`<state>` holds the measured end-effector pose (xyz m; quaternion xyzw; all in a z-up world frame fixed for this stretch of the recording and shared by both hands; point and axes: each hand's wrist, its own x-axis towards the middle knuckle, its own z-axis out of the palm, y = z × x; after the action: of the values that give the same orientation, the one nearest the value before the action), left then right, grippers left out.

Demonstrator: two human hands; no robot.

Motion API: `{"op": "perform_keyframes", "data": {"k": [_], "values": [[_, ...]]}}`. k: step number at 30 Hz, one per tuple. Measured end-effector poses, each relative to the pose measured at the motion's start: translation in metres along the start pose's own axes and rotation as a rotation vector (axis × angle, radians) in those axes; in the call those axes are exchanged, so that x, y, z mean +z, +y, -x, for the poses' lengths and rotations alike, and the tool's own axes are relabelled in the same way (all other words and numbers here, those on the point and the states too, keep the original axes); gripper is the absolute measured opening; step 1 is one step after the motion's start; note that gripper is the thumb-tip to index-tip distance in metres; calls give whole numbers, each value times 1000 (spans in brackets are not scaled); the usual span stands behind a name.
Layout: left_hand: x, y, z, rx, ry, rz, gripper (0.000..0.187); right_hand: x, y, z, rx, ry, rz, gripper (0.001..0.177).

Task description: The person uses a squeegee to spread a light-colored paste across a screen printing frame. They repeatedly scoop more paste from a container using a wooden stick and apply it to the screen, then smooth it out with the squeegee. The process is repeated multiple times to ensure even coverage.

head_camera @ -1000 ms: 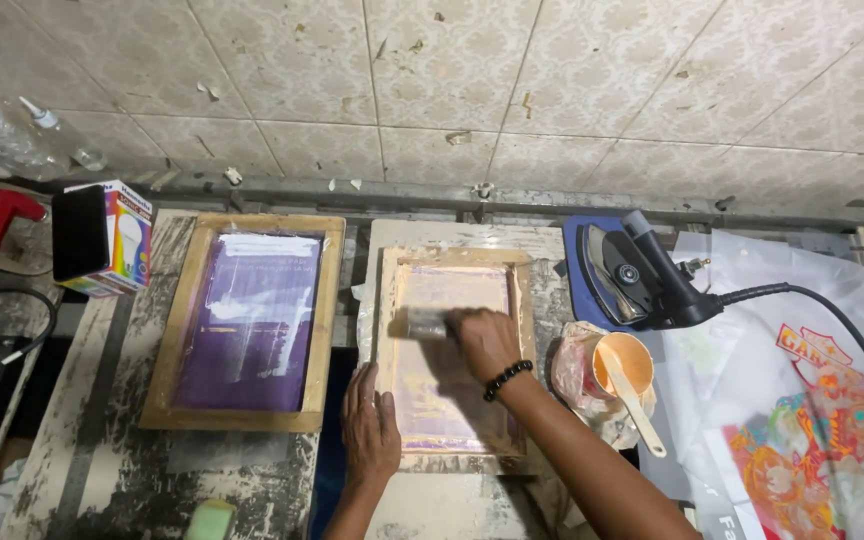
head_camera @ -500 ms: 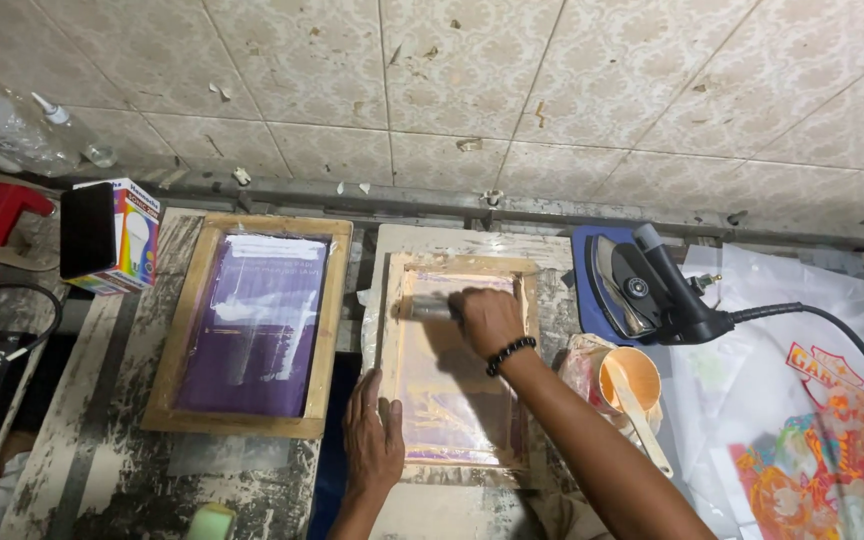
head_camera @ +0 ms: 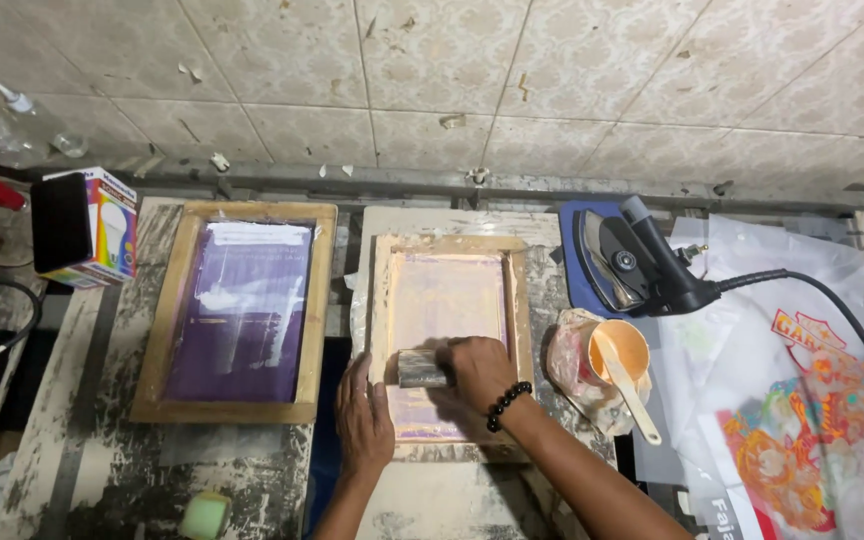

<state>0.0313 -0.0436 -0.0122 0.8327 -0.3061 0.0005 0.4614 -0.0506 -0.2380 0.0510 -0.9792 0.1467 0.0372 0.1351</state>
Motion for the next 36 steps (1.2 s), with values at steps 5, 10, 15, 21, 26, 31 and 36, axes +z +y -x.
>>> {"op": "perform_keyframes", "data": {"k": [5,10,15,21,26,31,36], "values": [[0,-2,0,-12,-10,-6,58,-5,-17,26,-65,3,-2,4],[0,-1,1,18,22,1,58,-23,-32,35,-40,-50,-25,34],[0,-3,2,-8,-5,17,57,-22,-30,43,-204,110,-118,37],[-1,-1,4,10,5,24,57,-64,-7,28,141,-261,-369,37],[1,0,5,37,24,28,57,-96,9,11,321,-469,-478,41],[-1,0,2,0,15,29,55,-86,-1,1,175,-544,-435,29],[-2,2,0,0,9,25,57,-80,-7,-6,167,-619,-432,26]]}}
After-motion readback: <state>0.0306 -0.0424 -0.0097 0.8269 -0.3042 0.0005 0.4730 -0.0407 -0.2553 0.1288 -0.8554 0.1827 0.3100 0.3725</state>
